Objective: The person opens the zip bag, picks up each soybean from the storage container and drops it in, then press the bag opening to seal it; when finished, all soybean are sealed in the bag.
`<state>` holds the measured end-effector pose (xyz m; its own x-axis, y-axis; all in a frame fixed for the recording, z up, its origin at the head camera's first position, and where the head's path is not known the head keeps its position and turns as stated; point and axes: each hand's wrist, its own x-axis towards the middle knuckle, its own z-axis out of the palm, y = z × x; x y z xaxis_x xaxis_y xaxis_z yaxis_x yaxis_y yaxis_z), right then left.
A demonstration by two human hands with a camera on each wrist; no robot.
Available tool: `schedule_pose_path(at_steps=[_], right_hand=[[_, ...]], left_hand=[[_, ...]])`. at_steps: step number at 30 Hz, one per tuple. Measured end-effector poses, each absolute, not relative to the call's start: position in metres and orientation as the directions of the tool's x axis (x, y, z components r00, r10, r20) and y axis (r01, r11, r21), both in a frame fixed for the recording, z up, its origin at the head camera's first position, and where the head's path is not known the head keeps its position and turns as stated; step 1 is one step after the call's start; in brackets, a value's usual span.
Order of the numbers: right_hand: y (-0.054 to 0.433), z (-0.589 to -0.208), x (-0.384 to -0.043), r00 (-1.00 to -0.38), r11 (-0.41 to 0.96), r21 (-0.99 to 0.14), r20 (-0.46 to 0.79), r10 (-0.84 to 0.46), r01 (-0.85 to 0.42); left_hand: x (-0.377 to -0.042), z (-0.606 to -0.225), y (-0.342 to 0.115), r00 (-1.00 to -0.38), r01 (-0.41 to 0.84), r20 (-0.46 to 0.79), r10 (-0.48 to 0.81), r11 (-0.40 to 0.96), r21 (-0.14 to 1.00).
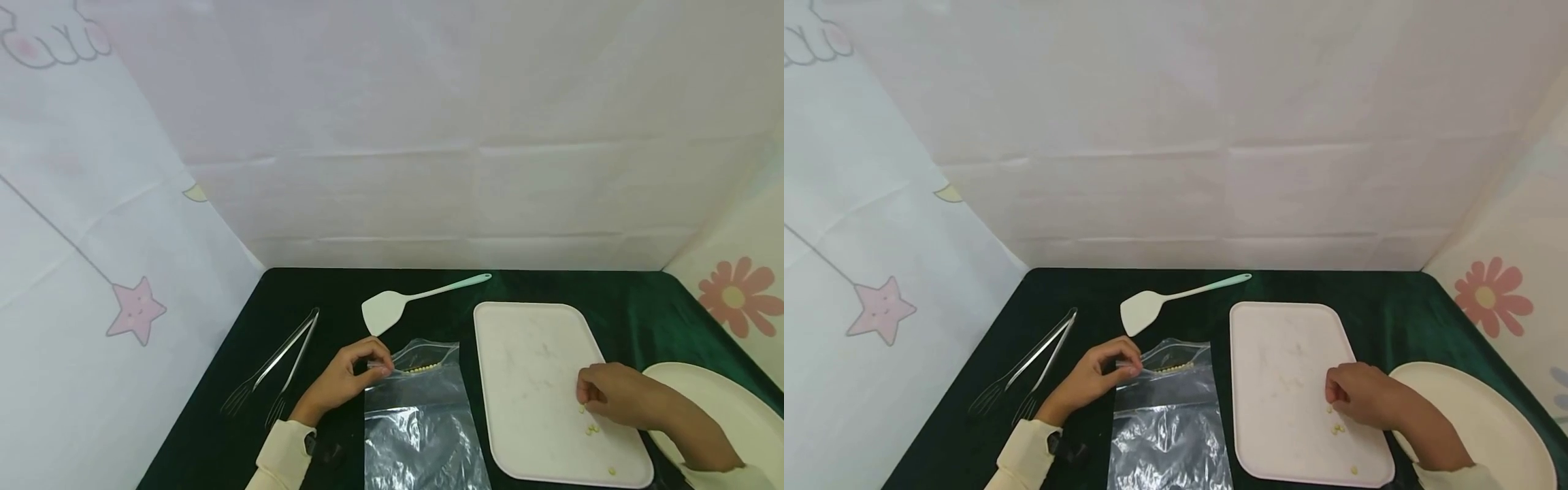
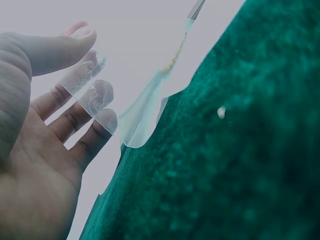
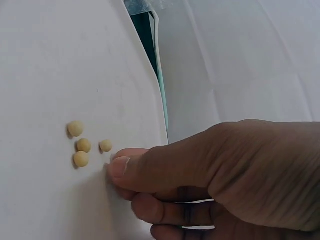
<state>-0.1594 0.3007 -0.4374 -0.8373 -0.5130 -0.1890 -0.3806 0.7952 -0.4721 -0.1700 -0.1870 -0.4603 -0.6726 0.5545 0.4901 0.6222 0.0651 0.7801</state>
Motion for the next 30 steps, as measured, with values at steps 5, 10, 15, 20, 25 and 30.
schedule_pose_path(at_steps=[5, 10, 15, 20, 25, 30], right_hand=[[0.296, -0.432, -0.162, -0.852, 0.766, -0.432, 0.009, -0.524, -0.476], [0.287, -0.433, -0.168, -0.843, 0.720, -0.440, 0.236, -0.484, -0.537], [0.277, -0.437, -0.173, -0.881, 0.696, -0.542, 0.250, -0.402, -0.472], [0.263, -0.440, -0.180, -0.895, 0.577, -0.701, 0.211, -0.394, -0.419], [0.246, -0.439, -0.187, -0.885, 0.419, -0.817, 0.220, -0.409, -0.397], [0.225, -0.434, -0.190, -0.891, 0.305, -0.885, 0.217, -0.399, -0.352]], left_hand=[[-0.170, -0.461, -0.187, -0.680, 0.612, 0.482, 0.552, 0.067, 0.788], [-0.170, -0.461, -0.187, -0.676, 0.617, 0.488, 0.552, 0.062, 0.784], [-0.170, -0.461, -0.187, -0.671, 0.621, 0.492, 0.554, 0.058, 0.782], [-0.169, -0.462, -0.187, -0.673, 0.619, 0.492, 0.552, 0.056, 0.784], [-0.170, -0.462, -0.187, -0.679, 0.607, 0.483, 0.554, 0.053, 0.793], [-0.171, -0.463, -0.187, -0.683, 0.599, 0.477, 0.553, 0.051, 0.799]])
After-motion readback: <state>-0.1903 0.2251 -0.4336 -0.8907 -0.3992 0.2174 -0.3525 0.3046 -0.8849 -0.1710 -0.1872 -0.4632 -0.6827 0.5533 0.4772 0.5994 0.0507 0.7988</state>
